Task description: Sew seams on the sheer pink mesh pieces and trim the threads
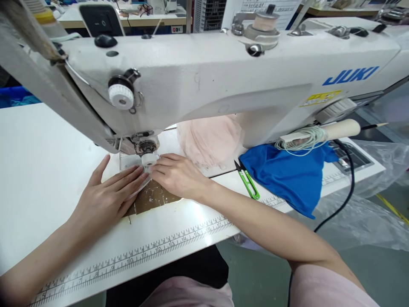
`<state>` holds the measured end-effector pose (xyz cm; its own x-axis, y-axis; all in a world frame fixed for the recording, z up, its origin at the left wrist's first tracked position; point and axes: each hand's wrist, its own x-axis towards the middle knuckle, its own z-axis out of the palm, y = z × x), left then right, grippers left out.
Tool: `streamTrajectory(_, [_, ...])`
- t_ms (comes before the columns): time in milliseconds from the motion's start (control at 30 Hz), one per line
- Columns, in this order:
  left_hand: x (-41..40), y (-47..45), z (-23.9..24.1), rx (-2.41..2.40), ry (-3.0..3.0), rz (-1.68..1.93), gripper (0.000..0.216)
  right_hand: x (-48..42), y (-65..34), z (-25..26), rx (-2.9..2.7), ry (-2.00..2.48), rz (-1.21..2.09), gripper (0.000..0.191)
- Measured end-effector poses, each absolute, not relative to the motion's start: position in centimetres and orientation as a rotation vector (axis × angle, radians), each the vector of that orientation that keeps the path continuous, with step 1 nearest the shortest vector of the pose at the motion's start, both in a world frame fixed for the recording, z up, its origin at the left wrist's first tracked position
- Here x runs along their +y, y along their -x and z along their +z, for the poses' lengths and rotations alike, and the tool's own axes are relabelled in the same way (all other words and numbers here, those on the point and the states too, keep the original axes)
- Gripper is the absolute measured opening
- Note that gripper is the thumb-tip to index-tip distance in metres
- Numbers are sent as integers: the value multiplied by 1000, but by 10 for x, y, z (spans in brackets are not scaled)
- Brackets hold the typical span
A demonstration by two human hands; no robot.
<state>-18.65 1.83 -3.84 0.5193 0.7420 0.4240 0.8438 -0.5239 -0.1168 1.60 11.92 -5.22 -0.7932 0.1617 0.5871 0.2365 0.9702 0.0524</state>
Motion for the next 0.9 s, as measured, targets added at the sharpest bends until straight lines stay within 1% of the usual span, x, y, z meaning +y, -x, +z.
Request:
streamTrajectory(400, [25, 188, -40, -1329, 2448, -518, 35, 121, -14, -53, -2562, 373, -108, 26])
streamTrajectory(533, [27, 189, -41, -1319, 2436, -493, 31, 121, -13, -53, -2574, 388, -128, 26])
streamTrajectory(900, [31, 192, -43, -1353, 2445, -495, 32, 121, -11, -49, -2592, 453, -114, 24])
